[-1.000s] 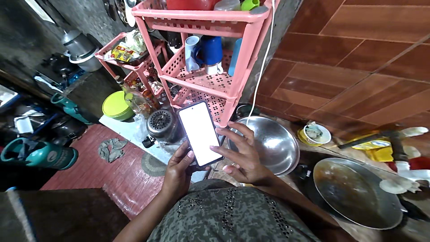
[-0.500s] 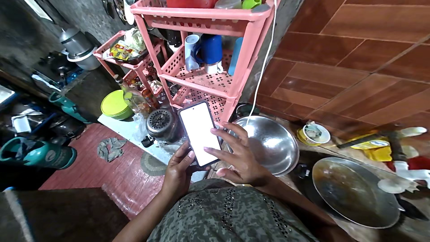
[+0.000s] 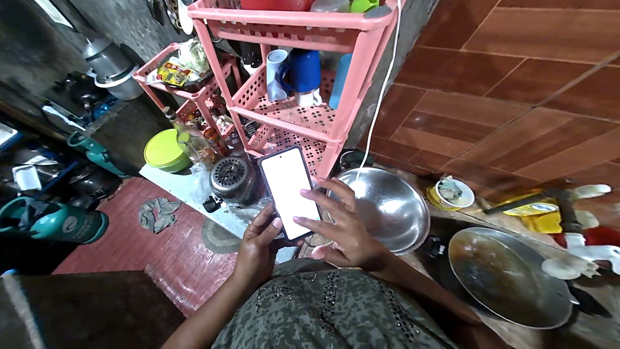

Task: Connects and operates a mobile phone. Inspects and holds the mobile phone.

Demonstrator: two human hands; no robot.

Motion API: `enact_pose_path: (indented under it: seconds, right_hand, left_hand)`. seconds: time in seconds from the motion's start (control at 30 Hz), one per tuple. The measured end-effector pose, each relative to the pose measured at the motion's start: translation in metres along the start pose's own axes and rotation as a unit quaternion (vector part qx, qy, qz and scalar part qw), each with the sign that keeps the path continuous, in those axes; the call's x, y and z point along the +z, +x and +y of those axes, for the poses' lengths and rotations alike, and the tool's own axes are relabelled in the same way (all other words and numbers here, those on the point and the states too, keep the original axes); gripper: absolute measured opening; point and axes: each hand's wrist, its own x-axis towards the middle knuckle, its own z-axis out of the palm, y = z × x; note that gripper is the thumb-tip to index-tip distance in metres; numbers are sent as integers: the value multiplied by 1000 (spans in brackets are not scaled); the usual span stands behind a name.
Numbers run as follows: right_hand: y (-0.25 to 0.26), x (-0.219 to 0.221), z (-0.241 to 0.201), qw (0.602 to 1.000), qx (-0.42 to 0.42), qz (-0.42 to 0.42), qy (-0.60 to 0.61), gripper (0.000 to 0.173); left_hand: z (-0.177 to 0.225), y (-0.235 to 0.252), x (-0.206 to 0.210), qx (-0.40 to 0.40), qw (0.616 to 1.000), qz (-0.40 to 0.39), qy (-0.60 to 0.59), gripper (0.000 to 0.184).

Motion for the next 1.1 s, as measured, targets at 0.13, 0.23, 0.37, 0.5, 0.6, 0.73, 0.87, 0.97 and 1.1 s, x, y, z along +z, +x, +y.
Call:
enact_pose_path:
  seconds: [0.13, 0.23, 0.37, 0.5, 0.6, 0.73, 0.87, 0.97, 1.1]
  right_hand:
    - [-4, -2, 1, 1000, -18, 8, 7, 60]
    - [-6, -1, 1, 1000, -14, -4, 14, 58]
    - [-7, -3, 1, 1000, -19, 7, 15, 60]
    - [-8, -4, 2, 999, -31, 21, 20, 60]
    - [-8, -4, 2, 998, -44, 27, 25, 59]
    - [-6, -4, -3, 999, -43, -12, 26, 59]
    - [-4, -1, -5, 998, -48, -22, 24, 60]
    - [-3, 0, -5, 998, -41, -37, 19, 62]
    - [-3, 0, -3, 998, -50, -1, 32, 60]
  left_hand:
    - [0, 0, 0, 2, 1000, 3, 5, 39]
    - [-1, 0, 0, 3, 1000, 3, 4, 39]
    - [-2, 0, 0, 6, 1000, 1, -1, 39]
    - [-2, -1, -2, 7, 1000, 1, -4, 37]
    - [-2, -2, -1, 9, 1000, 9, -1, 37]
    - [-1, -3, 0, 11, 1000, 7, 2, 36]
    - [0, -4, 1, 11, 1000, 8, 0, 35]
    - [1, -4, 0, 11, 1000, 9, 2, 36]
    - [2, -4, 1, 10, 1000, 17, 9, 38]
